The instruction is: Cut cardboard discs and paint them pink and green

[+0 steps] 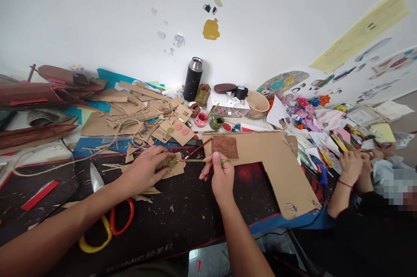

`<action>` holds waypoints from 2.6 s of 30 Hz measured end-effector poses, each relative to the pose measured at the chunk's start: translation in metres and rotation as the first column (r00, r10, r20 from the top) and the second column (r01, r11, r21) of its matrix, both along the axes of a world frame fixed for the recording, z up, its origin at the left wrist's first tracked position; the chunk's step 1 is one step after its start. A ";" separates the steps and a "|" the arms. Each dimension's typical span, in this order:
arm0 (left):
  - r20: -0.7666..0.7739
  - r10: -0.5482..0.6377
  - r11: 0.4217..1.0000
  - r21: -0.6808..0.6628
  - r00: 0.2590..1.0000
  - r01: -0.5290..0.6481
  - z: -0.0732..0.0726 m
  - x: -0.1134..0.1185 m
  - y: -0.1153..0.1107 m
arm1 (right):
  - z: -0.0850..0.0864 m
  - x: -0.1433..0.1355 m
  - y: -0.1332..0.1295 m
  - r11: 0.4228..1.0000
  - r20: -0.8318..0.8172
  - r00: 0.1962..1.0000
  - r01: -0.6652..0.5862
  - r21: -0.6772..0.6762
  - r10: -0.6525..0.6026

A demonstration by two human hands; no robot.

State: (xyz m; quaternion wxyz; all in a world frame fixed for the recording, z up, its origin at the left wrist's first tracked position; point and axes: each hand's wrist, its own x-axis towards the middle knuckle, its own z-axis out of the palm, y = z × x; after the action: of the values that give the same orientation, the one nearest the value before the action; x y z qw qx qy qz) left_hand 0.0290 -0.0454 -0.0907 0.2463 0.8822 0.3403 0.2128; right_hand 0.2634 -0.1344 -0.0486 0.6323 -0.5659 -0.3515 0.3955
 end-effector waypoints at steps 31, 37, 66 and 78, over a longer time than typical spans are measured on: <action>-0.002 0.022 1.000 0.013 1.000 -0.022 -0.004 0.000 0.000 | -0.004 -0.003 -0.001 0.998 0.017 0.999 -0.043 -0.041 0.043; -0.009 0.018 1.000 0.012 1.000 -0.018 -0.004 0.000 0.000 | -0.004 -0.002 0.001 0.999 0.044 0.999 0.031 -0.033 -0.029; 0.061 -0.011 1.000 -0.027 0.998 0.013 0.002 -0.004 0.001 | -0.009 0.002 -0.001 0.999 -0.034 0.999 0.031 -0.016 -0.032; -0.013 0.016 0.999 0.042 1.000 -0.016 -0.001 -0.001 -0.001 | -0.011 0.003 -0.001 0.999 -0.051 0.998 0.035 -0.015 -0.036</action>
State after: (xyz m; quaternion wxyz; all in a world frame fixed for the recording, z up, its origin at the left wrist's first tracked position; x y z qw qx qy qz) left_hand 0.0281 -0.0463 -0.0913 0.2237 0.8858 0.3444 0.2162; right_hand 0.2662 -0.1354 -0.0593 0.6439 -0.5663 -0.3222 0.4011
